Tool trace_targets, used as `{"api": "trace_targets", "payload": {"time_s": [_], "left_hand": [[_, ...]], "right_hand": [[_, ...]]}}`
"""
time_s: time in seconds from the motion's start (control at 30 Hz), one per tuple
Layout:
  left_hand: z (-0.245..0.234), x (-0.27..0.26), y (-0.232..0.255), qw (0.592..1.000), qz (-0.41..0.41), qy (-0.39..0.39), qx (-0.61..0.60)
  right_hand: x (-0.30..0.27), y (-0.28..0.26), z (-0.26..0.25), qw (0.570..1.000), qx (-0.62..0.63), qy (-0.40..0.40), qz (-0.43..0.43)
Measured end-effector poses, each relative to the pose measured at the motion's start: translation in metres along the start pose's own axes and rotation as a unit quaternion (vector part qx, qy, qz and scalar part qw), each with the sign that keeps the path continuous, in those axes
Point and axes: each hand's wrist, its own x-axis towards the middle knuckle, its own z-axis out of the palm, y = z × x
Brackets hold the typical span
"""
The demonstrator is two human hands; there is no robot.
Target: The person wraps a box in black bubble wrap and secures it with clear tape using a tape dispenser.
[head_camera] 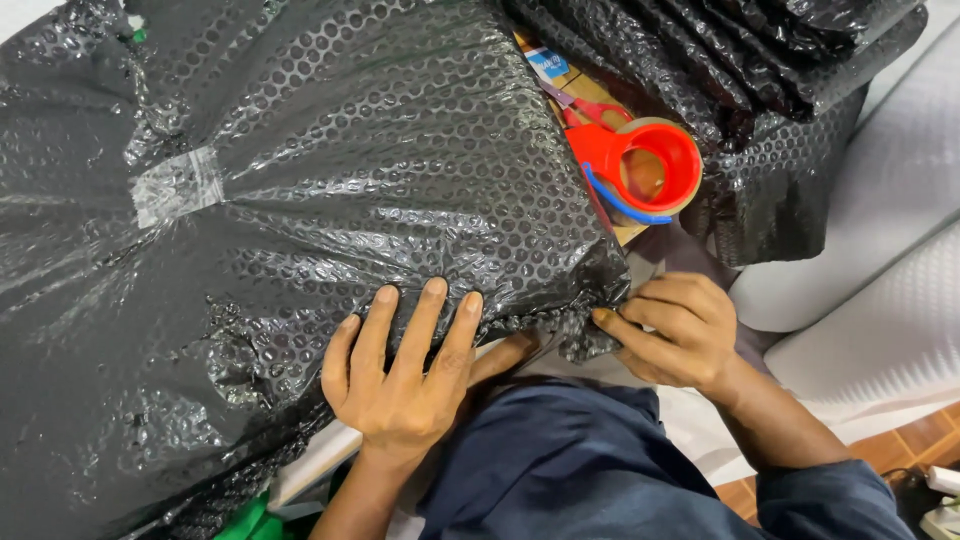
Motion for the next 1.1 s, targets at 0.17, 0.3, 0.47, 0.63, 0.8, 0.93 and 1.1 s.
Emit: {"api": "trace_targets", "payload": {"time_s": [0.17,0.3,0.47,0.63,0.8,0.93,1.1], "left_hand": [[0.007,-0.006,0.001,1.0,-0.012,0.021,-0.011],[0.003,-0.003,0.0,0.999,-0.017,0.004,-0.028],[0.005,-0.002,0.0,0.999,-0.016,0.014,-0.026],[0.006,0.0,-0.002,0.999,-0.024,0.023,-0.026],[0.004,0.004,-0.002,0.998,-0.026,0.038,-0.036],[0.002,0.007,-0.003,0.998,-0.028,0.032,-0.039],[0.0,0.004,-0.006,0.996,-0.028,0.05,-0.063]], "right_hand": [[0.018,-0.008,0.011,0.988,0.09,0.003,0.122],[0.035,-0.015,0.021,0.961,0.122,0.054,0.243],[0.043,-0.013,0.019,0.96,0.09,0.045,0.26],[0.044,-0.016,0.017,0.948,0.064,0.022,0.311],[0.042,-0.019,0.019,0.937,0.035,0.023,0.348],[0.032,-0.033,0.016,0.953,-0.03,0.076,0.291],[0.088,-0.053,0.014,0.993,-0.09,-0.069,0.008]]}}
